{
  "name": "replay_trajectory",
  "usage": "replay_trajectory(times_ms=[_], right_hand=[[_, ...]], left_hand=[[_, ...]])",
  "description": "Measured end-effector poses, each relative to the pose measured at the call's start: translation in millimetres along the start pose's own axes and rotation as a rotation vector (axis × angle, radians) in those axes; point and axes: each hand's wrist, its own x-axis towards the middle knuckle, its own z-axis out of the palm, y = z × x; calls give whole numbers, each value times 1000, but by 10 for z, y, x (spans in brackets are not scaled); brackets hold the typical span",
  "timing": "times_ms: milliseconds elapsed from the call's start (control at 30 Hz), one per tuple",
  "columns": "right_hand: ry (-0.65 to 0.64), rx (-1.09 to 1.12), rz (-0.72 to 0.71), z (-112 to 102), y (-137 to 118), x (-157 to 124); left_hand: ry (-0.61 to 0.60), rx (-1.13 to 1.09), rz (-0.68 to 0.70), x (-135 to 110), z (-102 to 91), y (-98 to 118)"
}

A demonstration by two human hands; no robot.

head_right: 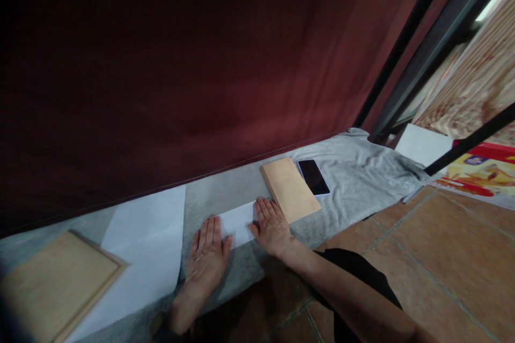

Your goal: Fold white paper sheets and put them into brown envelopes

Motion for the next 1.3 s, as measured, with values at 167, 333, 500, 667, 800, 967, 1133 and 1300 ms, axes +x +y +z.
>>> replay_trajectory(times_ms=[167, 333, 500, 667, 800, 967, 1133, 1300], right_hand=[[29, 87, -141, -35, -150, -48], [12, 110, -233, 56, -264, -168], [39, 40, -149, 94, -166, -206], [55, -6, -107, 68, -62, -198], [18, -25, -121, 28, -65, -169], [-17, -47, -104, 3, -108, -131], [-27, -28, -114, 4, -90, -142], [-130, 84, -241, -125, -17, -129]], left_hand=[[-25, -10, -5, 3, -16, 5], [-53, -15, -12, -2, -35, 2], [-63, -41, -9, -8, -79, -4], [-62, -150, -45, 8, -115, -55], [-59, -418, -165, 78, -150, -131], [-112, -755, -371, 168, -232, -186], [-109, -877, -479, 238, -217, -203], [-93, -1119, -584, 292, -281, -231]])
